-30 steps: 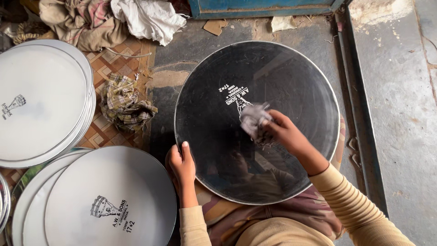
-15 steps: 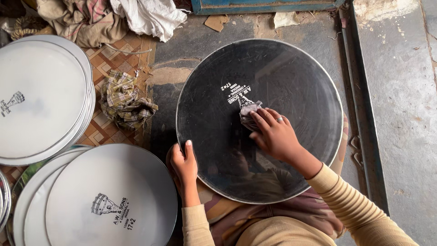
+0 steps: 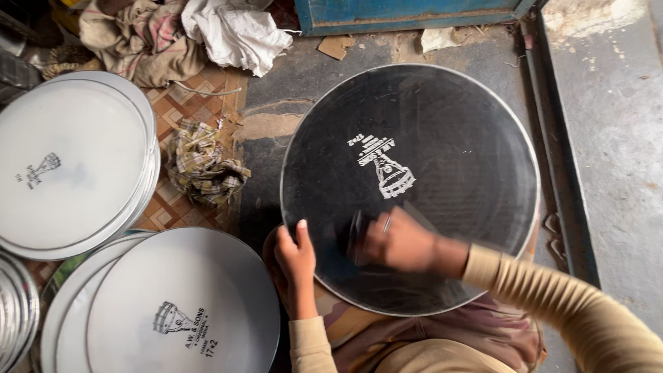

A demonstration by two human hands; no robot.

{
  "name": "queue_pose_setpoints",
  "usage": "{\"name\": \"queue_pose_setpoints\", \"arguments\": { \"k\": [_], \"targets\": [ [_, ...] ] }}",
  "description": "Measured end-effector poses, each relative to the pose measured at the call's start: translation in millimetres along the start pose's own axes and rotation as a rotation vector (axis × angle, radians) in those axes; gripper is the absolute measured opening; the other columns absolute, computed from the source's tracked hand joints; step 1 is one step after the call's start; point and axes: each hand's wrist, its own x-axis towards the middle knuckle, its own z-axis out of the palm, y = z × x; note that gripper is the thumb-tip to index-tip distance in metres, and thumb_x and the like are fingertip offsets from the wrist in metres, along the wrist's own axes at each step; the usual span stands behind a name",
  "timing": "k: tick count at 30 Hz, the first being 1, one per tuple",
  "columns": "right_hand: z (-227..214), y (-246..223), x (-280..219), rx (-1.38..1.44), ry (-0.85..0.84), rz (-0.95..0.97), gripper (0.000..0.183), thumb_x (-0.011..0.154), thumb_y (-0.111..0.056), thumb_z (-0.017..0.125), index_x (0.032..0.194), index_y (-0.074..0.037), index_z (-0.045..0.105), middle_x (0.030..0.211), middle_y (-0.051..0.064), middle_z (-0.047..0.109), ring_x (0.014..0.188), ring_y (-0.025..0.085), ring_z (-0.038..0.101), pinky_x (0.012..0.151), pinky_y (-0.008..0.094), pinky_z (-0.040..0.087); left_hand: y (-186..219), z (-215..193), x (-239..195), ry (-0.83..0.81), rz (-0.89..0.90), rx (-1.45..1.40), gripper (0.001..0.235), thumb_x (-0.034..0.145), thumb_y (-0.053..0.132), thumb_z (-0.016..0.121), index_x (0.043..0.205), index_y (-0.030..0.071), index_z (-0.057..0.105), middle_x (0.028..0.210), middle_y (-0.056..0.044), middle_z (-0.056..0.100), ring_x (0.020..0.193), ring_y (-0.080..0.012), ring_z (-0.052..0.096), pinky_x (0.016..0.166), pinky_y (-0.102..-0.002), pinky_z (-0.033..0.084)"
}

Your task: The person sits on the floor and wipes the surface of several round plates using a cloth. They handle the plates one at a time, wiping both sides and stacking them as they finish.

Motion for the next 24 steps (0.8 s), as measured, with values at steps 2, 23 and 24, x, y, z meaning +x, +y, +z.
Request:
{"name": "queue_pose_setpoints", "arguments": {
  "k": [2,23,24],
  "targets": [
    [-17,63,10,-0.285,-0.11,0.15,0.018,0.068,-0.018,0.066,0.08,-0.022,0.078,0.078,0.0,0.068,0.076,0.029,0.056,0.063,0.05,0.041,-3,0,1,-0.01,0.015,-0.009,0.03,0.1,0.027,0.065,0.097,-0.003,0.063,0.082,-0.017,0.073,0.068,-0.0281,0.072,0.062,-0.037,0.055],
    [7,108,101,-0.31,0.016,-0.16,0.022,0.08,-0.026,0.069,0.099,-0.019,0.077,0.093,0.004,0.067,0.091,0.028,0.061,0.077,0.047,0.047,-36,31,1,0.001,0.179,0.163,0.042,0.105,0.03,0.046,0.124,-0.006,0.059,0.079,-0.022,0.072,0.07,-0.0385,0.07,0.06,-0.045,0.054],
    [-7,145,122,-0.478,-0.028,-0.025,0.026,0.077,-0.028,0.069,0.1,-0.02,0.077,0.093,0.004,0.067,0.091,0.028,0.06,0.074,0.047,0.046,-36,32,3,-0.019,0.153,0.147,0.043,0.104,0.032,0.047,0.122,-0.005,0.06,0.078,-0.02,0.073,0.069,-0.0364,0.072,0.06,-0.043,0.055]
  ]
}}
